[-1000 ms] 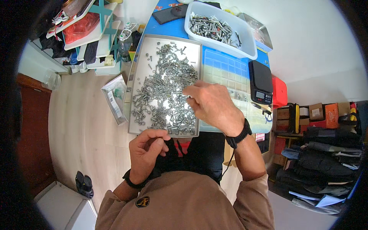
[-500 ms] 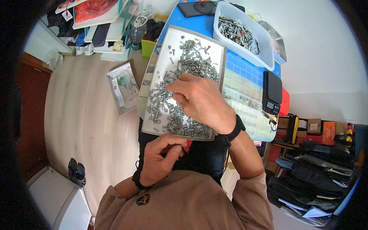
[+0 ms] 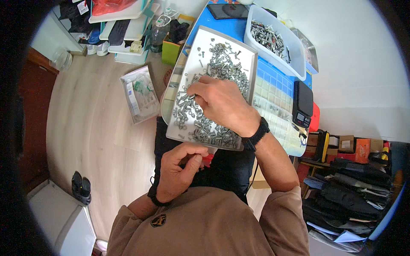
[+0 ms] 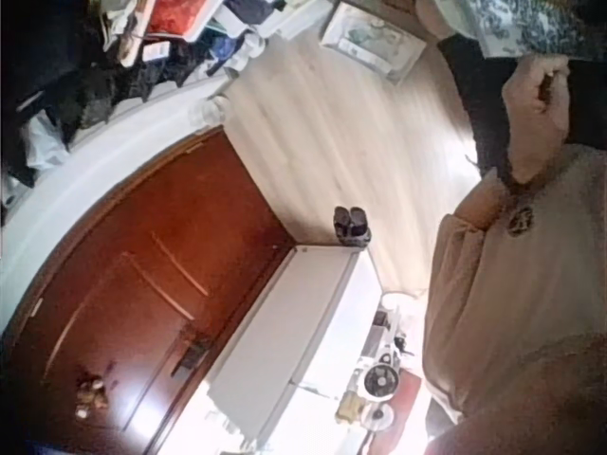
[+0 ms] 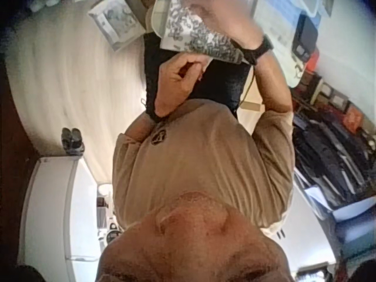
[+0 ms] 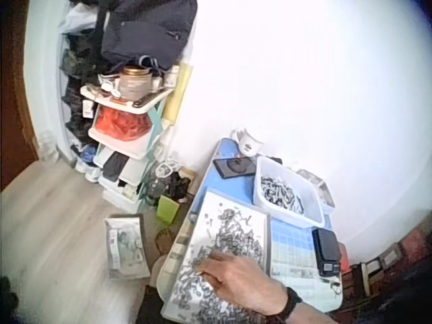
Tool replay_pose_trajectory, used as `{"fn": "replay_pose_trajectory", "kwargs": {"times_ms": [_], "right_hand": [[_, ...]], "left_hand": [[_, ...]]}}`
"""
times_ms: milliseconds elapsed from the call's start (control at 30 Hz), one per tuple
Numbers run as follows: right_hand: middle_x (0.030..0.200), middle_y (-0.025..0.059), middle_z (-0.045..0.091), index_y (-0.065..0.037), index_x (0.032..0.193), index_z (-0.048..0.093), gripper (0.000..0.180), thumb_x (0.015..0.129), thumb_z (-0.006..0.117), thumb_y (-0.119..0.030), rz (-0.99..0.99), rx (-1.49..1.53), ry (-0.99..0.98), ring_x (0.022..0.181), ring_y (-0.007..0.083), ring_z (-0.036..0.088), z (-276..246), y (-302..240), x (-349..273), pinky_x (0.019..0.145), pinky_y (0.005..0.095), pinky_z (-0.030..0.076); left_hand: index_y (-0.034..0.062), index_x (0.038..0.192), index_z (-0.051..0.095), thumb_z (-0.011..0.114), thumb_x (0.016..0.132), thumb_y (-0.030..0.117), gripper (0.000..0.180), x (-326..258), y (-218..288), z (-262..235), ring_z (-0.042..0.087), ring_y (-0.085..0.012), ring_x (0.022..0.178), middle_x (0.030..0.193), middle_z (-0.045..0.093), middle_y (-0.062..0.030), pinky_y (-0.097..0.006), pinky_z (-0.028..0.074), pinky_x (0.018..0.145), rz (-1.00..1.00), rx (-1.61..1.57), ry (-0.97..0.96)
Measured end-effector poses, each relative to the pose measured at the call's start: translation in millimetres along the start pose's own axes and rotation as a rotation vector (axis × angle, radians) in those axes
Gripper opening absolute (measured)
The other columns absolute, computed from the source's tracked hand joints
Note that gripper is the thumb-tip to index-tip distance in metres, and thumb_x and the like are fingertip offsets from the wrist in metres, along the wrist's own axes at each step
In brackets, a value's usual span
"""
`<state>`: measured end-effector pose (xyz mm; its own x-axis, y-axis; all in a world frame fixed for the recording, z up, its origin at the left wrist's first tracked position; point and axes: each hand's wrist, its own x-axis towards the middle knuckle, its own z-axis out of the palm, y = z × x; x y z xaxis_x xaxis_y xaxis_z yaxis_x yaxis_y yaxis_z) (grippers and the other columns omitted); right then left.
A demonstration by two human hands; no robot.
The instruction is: Sorting and organizing small washers and bolts from a tray into an organizer box.
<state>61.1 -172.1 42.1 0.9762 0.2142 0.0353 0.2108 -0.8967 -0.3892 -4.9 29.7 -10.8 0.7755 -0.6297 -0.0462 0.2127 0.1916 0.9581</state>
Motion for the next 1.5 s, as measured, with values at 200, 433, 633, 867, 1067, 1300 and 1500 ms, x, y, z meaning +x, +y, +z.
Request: {"fn": "replay_pose_trajectory", "kwargs": {"times_ms": [200,433,633,867,1067,1300,1500], "right_hand": [[0.089,0.0119,0.066,-0.005,0.095,0.068,0.019,0.08,0.068,0.006,0.037,0.024,-0.023,0.078,0.0346,0.067,-6.7,1.8,-8.3,0.068,0.0396,0.053],[0.084,0.0117,0.064,-0.005,0.092,0.067,0.015,0.08,0.068,0.003,-0.046,0.008,-0.07,0.078,0.0329,0.065,-7.5,5.4,-10.9,0.067,0.0414,0.051],[0.083,0.0122,0.063,-0.005,0.085,0.063,0.007,0.081,0.068,-0.003,-0.074,-0.052,-0.085,0.076,0.0351,0.065,-0.1,10.6,-8.0,0.065,0.0441,0.051],[0.083,0.0144,0.063,-0.004,0.083,0.059,0.009,0.081,0.068,-0.001,-0.063,0.1,0.013,0.077,0.0371,0.065,-16.4,-0.9,-21.5,0.064,0.0446,0.051],[0.084,0.0122,0.066,-0.002,0.092,0.063,0.014,0.081,0.067,0.004,0.025,0.337,-0.015,0.077,0.0295,0.065,-40.1,-21.5,-61.7,0.065,0.0368,0.05],[0.076,0.0124,0.061,-0.002,0.086,0.062,0.008,0.084,0.069,-0.004,-0.057,0.33,0.021,0.068,0.034,0.065,-37.6,-32.6,-110.3,0.057,0.0416,0.051],[0.082,0.0105,0.067,-0.003,0.089,0.067,0.013,0.079,0.073,0.004,-0.024,0.424,0.127,0.071,0.0277,0.069,-28.4,-19.9,-140.2,0.059,0.034,0.054]], "left_hand": [[-0.0003,0.107,0.067,0.057,0.096,0.001,0.015,-3.3,0.3,-6.8,0.064,-0.0083,0.078,0.097,0.069,-0.0062,-0.023,0.053,0.067,-0.016,0.003,0.02],[0.0,0.107,0.067,0.057,0.096,0.001,0.015,-3.8,-2.6,-3.3,0.064,-0.008,0.078,0.096,0.069,-0.0059,-0.023,0.053,0.066,-0.001,0.003,0.015],[-0.0003,0.108,0.067,0.057,0.096,0.002,0.016,-3.9,-1.9,-0.9,0.063,-0.0075,0.079,0.097,0.069,-0.0062,-0.022,0.053,0.068,-0.007,0.025,0.007],[-0.0003,0.11,0.066,0.058,0.097,0.004,0.016,-4.3,6.5,3.1,0.063,-0.0079,0.077,0.099,0.069,-0.0066,-0.023,0.053,0.067,-0.051,-0.029,0.084],[-0.0011,0.116,0.062,0.065,0.096,0.008,0.022,8.4,20.1,17.7,0.065,-0.0106,0.071,0.099,0.07,-0.0119,-0.022,0.055,0.058,-0.089,-0.282,0.24],[-0.003,0.108,0.067,0.07,0.093,0.008,0.019,1.9,9.6,42.3,0.065,-0.0085,0.07,0.089,0.071,-0.0065,-0.022,0.055,0.058,-0.191,-0.329,0.14],[-0.003,0.108,0.068,0.069,0.094,0.012,0.021,4.8,6.1,52.0,0.065,-0.0101,0.067,0.089,0.072,-0.0083,-0.023,0.056,0.056,-0.365,-0.377,0.036]]}}
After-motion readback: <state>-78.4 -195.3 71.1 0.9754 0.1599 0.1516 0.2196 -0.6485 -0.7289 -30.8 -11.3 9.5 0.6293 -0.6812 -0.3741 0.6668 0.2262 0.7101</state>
